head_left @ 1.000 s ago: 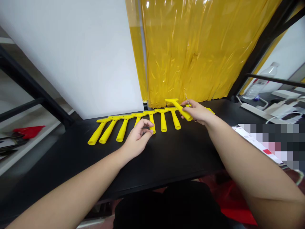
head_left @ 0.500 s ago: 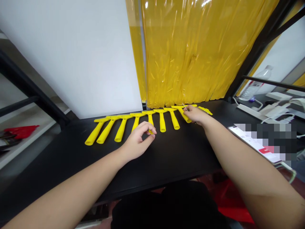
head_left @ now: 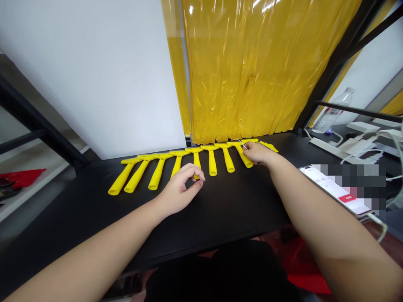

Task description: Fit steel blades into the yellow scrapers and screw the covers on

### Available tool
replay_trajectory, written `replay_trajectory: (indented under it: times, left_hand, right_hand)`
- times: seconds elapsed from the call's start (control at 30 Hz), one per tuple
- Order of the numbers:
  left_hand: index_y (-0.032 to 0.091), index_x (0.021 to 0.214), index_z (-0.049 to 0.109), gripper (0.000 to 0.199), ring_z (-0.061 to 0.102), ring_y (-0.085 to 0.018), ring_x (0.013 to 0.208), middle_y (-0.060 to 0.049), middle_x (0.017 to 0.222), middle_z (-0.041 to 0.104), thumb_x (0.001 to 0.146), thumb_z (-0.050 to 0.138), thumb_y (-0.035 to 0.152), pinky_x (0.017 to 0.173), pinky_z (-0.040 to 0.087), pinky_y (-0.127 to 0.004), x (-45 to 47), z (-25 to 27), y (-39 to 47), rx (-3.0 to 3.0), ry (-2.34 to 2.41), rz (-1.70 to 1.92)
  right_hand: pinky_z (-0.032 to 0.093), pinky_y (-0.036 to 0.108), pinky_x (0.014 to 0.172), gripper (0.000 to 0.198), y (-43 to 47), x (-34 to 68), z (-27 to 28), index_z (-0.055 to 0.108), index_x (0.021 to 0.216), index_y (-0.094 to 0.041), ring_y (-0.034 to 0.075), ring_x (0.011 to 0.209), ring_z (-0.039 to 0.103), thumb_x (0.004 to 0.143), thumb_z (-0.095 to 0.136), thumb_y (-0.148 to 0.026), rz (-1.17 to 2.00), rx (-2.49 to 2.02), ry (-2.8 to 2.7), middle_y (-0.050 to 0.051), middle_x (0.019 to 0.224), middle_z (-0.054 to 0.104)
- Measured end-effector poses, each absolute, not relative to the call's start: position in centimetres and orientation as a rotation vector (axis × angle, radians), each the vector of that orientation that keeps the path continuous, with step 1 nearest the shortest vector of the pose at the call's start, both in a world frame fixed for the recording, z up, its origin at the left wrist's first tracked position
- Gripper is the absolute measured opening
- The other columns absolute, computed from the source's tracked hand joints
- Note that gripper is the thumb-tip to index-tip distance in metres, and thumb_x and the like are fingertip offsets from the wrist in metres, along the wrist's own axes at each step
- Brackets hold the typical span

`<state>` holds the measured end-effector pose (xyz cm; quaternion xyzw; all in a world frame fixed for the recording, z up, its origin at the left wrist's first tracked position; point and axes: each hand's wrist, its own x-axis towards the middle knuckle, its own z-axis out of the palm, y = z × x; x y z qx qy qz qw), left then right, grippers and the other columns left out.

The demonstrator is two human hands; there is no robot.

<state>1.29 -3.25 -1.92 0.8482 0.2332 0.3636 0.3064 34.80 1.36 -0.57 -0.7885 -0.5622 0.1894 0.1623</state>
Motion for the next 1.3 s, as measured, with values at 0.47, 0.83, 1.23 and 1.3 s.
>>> replay_trajectory:
  times: [0.47,0.83,1.23,1.3]
  left_hand:
    - [0.020,0.097,0.064,0.007,0.058,-0.017,0.092,-0.005,0.101,0.062,0.099,0.059,0.015,0.084,0.050,-0.035,1.4,-1.5,-3.5,2.259,0.608,0.920]
    - [0.020,0.095,0.064,0.009,0.059,-0.018,0.094,-0.005,0.099,0.064,0.098,0.058,0.014,0.085,0.048,-0.034,1.4,-1.2,-3.7,2.292,0.602,0.883]
    - [0.016,0.127,0.063,0.041,0.070,-0.021,0.105,-0.011,0.120,0.071,0.094,0.074,0.038,0.102,0.054,-0.042,2.2,-2.5,-3.0,1.413,0.735,0.879]
    - [0.017,0.124,0.065,0.039,0.070,-0.021,0.107,-0.010,0.120,0.072,0.094,0.075,0.040,0.104,0.054,-0.041,2.5,-2.3,-3.2,1.278,0.690,0.890]
  right_hand:
    - [0.057,0.040,0.084,0.030,3.6,42.0,-1.2,0.075,0.091,-0.020,0.034,0.101,0.074,0.075,0.083,-0.043,0.112,-2.406,-1.477,0.014,0.106,0.078]
    - [0.056,0.039,0.080,0.035,3.2,40.9,-1.4,0.068,0.102,-0.021,0.031,0.096,0.073,0.072,0.082,-0.033,0.100,-2.334,-1.391,0.013,0.105,0.075]
    - [0.034,0.025,0.053,0.034,-4.1,25.8,0.3,0.045,0.091,-0.024,0.010,0.059,0.040,0.074,0.075,-0.023,0.825,-1.093,-1.969,-0.008,0.075,0.045]
    - [0.032,0.024,0.052,0.034,-5.1,24.5,0.2,0.044,0.092,-0.024,0.009,0.059,0.039,0.077,0.074,-0.020,0.891,-0.997,-2.081,-0.009,0.073,0.043]
